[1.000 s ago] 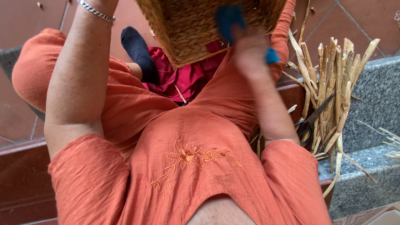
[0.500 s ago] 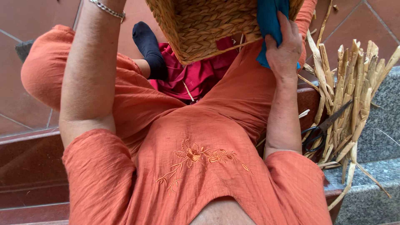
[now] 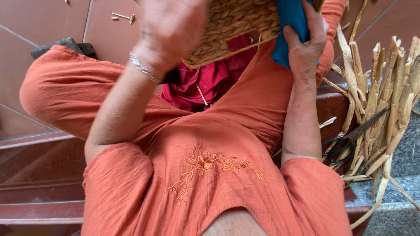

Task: The person wipes the interior and exterior of a woven basket with a blue cloth and trims protruding strands with scissors. The person rotates the basket to access different sides and continues wiping after trimming.

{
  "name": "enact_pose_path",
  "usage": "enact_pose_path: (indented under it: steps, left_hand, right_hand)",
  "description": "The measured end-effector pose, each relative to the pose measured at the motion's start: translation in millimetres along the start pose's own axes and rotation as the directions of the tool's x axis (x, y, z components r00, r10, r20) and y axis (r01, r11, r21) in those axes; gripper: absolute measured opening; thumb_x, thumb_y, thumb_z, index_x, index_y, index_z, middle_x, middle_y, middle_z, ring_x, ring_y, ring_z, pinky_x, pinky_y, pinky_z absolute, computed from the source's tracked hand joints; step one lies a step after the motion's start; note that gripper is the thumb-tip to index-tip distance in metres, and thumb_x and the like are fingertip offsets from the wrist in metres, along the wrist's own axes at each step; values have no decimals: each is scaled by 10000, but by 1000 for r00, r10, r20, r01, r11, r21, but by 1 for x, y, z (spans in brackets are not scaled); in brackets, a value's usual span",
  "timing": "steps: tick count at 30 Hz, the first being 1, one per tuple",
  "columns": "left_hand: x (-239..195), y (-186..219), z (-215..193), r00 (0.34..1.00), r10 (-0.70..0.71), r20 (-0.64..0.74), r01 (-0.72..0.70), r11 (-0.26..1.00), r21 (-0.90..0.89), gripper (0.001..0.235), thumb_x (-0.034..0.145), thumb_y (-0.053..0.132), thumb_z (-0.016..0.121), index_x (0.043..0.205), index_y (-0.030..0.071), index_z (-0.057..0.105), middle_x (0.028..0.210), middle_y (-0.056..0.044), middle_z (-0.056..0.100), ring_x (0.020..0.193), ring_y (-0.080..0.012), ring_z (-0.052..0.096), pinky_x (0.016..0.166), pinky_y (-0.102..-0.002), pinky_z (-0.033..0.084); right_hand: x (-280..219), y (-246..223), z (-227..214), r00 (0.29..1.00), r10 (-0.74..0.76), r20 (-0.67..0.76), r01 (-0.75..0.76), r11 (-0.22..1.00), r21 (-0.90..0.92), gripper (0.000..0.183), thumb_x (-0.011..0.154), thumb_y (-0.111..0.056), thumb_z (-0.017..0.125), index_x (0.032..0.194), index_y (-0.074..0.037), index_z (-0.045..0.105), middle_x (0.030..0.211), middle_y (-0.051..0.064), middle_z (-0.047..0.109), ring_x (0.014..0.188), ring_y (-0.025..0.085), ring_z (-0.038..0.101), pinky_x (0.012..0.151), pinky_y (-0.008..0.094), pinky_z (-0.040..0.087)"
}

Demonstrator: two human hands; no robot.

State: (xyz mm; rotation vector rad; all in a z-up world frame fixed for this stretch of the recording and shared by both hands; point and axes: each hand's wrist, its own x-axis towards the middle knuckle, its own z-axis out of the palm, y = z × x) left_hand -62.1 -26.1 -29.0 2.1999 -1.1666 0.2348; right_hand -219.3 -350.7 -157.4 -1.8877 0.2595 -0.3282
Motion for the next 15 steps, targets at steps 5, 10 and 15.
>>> enact_pose_path:
  steps: [5, 10, 15]
  left_hand:
    - [-19, -5, 97, 845, -74, 530, 128, 990, -64, 457, 677, -3, 703, 1134, 23, 701, 1086, -161, 664, 928, -384, 649, 759, -465, 534]
    - [-45, -17, 127, 829, -108, 549, 163, 985, -51, 333, 830, -17, 645, 1133, 67, 753, 1133, -159, 654, 1052, -385, 651, 873, -475, 538]
    - [-38, -17, 127, 790, -61, 610, 87, 996, -13, 299, 841, 18, 613, 1105, 75, 741, 1132, -157, 653, 1052, -375, 656, 865, -465, 544]
  right_hand:
    - [1, 1, 1, 1000, 24, 1, -24, 1000, 14, 538, 1024, 5, 760, 1524, -114, 602, 1373, 63, 648, 1268, 225, 642, 1109, 383, 550]
    - [-3, 0, 2, 1000, -2, -10, 2, 999, -48, 549, 1016, 23, 775, 1524, -92, 603, 1421, 98, 630, 1334, 258, 621, 1172, 417, 530]
    - [-3, -1, 5, 999, 38, -10, -38, 999, 9, 546, 1016, 25, 757, 1528, -89, 603, 1425, 97, 644, 1330, 253, 642, 1165, 404, 561]
